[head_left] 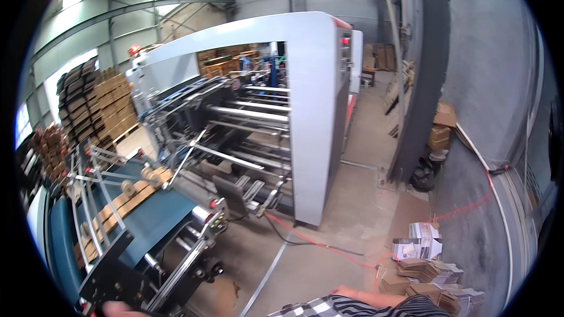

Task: The person operates a cardboard box forming machine, feeding flat cardboard blanks into the mechanism and collecting the formed boxes. They also use a handheld remote to control the machine and walk between stations to retrieve materials.

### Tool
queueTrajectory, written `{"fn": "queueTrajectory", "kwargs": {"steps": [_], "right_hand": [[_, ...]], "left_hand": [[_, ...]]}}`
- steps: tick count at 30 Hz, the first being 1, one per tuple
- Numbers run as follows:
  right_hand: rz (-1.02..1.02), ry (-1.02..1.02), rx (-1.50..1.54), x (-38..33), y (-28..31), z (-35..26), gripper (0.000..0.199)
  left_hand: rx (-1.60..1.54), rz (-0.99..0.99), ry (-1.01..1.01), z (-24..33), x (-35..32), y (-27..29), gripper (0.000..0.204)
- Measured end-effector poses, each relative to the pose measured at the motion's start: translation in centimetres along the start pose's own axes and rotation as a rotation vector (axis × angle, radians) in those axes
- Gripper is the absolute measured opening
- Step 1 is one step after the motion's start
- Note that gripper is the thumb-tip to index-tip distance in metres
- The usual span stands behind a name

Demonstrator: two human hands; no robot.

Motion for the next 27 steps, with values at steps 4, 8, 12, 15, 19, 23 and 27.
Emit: {"fn": "queueTrajectory", "kwargs": {"steps": [4,8,12,15,19,23,27], "right_hand": [[0.118,-0.003,0.302,-2.1,8.7,-2.8,0.041],[0.28,0.077,0.48,-2.0,20.0,-5.0,0.046],[0.532,-0.069,0.22,-6.1,33.4,0.8,0.046],[0.672,-0.32,0.093,-10.1,41.0,9.6,0.046],[0.825,-0.54,0.332,-13.9,46.0,16.1,0.046],[0.929,-0.603,0.537,-13.6,50.6,19.4,0.046],[0.889,-0.581,0.604,-8.5,60.8,23.8,0.047]], "left_hand": [[-0.752,-0.565,0.444,12.9,-4.8,-22.4,0.033],[-0.904,-1.223,0.406,26.4,-16.9,-40.3,0.055],[-1.079,-1.954,0.284,39.0,-26.3,-51.8,0.054],[-1.055,-1.798,0.169,45.9,-27.4,-61.9,0.051],[-1.376,-1.588,-0.064,57.7,-21.7,-77.5,0.046],[-1.54,-1.411,-0.13,64.6,-11.6,-88.8,0.044],[-1.546,-1.575,-0.225,73.1,-10.7,-101.2,0.055]]}}
Point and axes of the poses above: each hand's wrist, its own x-axis towards the middle knuckle, its own y-axis out of the back of the hand, z = x × y, the point moved 10 cm from there along x, towards the middle knuckle, and after that the axes turned 12 degrees about y, right-handed, at the moved point
